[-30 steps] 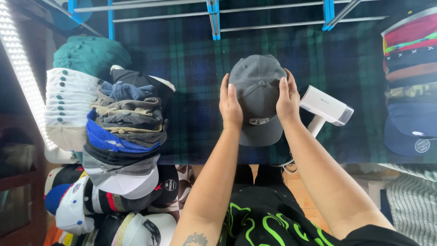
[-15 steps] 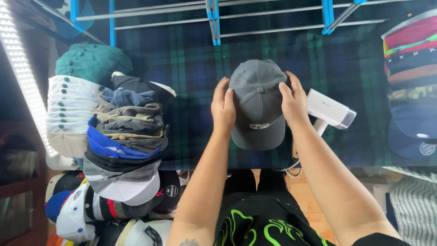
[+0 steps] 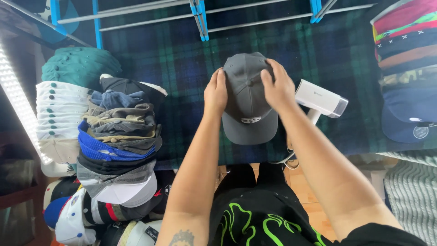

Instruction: Cleaning and steaming baseball caps to remove lint and restore their shape using a brush and a handheld steamer.

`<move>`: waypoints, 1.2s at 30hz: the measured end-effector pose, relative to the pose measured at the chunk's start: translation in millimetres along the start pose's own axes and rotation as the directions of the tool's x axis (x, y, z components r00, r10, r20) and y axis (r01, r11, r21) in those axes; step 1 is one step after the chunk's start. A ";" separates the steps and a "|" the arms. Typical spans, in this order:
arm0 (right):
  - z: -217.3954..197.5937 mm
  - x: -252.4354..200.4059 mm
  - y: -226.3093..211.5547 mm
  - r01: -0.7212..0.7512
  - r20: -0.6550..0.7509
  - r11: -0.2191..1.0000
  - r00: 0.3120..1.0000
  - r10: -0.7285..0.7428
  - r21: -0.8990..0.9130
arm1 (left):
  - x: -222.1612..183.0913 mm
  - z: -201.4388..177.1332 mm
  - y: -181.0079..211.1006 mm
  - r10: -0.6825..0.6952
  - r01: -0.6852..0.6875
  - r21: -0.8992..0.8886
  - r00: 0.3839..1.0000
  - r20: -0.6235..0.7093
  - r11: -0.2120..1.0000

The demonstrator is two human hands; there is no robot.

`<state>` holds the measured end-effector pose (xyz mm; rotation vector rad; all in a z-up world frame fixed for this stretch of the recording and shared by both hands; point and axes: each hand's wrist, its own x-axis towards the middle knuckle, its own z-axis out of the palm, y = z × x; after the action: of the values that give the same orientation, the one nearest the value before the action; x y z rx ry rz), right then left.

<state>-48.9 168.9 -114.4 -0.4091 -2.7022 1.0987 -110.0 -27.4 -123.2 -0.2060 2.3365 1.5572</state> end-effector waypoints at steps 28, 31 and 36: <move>-10.0 9.3 -10.4 -0.248 0.182 0.959 0.958 0.222 0.134 | -6.6 -10.3 27.6 0.220 -0.218 -0.027 0.966 0.134 0.976; -9.8 11.9 -7.6 -0.301 0.197 0.941 0.942 0.270 0.153 | 1.9 -6.7 25.8 0.123 -0.128 0.034 0.986 0.111 0.991; -27.2 5.5 -30.1 -0.335 0.262 0.911 0.926 0.271 0.240 | 0.0 -5.4 18.2 0.146 -0.134 -0.109 0.983 0.110 0.985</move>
<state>-51.9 167.7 -73.7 -0.7156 -2.6656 1.6843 -116.4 -25.1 -105.4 0.0269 2.2253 1.7071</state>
